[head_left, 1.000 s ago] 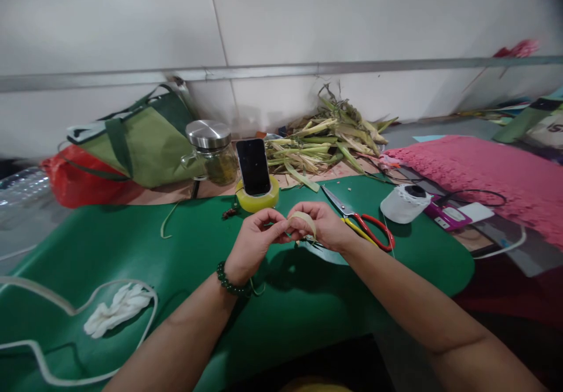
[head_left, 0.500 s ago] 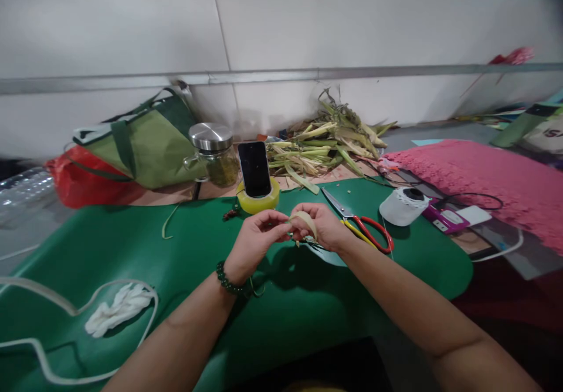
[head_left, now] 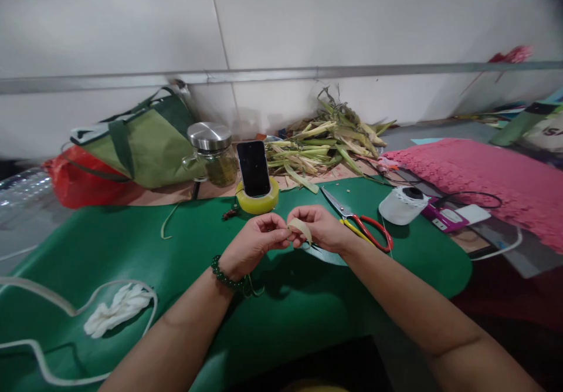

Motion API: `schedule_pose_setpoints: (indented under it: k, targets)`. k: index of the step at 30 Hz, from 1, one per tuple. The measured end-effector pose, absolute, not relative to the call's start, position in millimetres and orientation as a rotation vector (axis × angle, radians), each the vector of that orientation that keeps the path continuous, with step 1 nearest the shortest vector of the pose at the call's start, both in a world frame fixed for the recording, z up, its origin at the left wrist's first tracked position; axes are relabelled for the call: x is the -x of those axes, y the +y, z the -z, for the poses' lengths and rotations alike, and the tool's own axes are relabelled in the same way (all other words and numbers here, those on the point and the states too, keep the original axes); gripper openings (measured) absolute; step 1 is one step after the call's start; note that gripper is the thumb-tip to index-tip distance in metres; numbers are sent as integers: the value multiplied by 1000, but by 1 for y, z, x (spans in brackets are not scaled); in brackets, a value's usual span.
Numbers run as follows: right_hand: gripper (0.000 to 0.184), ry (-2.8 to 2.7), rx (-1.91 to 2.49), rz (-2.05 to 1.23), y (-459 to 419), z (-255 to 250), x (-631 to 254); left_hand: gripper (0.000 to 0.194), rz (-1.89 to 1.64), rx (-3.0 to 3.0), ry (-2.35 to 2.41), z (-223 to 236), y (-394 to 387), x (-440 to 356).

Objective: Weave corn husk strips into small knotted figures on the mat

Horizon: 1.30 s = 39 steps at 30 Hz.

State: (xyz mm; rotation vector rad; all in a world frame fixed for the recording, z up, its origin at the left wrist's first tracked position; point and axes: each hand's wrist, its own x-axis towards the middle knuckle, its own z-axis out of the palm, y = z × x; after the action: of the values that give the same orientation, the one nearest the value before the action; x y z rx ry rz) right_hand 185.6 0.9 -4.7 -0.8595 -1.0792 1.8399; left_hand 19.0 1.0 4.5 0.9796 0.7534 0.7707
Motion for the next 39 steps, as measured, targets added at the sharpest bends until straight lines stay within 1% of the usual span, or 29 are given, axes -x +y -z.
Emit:
schedule_pose_setpoints:
  k: [10,13,18,24,29,31,35,39]
  targets:
    - [32,-1035,874,-1721,5,14,-184,31,-923,-1071,893,-2,0,-23]
    - [32,-1009,901,-1722,6,13,-184,31,-904,-1059,909,-2,1,-21]
    - [37,-1010,942,-1733,7,10,-187,33,-858,-1025,925,-2,1,-19]
    - [34,-1084,933,-1671,5,11,-186,30,-880,-1099,937,-6,-2,-21]
    - [35,-1123,903,-1756,4,10,-187,28,-856,-1098,877,-3,0,-19]
    - [32,-1131,892,-1792,4,9,-190,29,-833,-1076,850,-4,1,-18]
    - [19,-1165,842,-1781,4,5,-194,32,-812,-1026,861,-7,1,-17]
    - [19,-1272,858,-1678,3,5,-193,32,-795,-1036,893,-8,-1,-19]
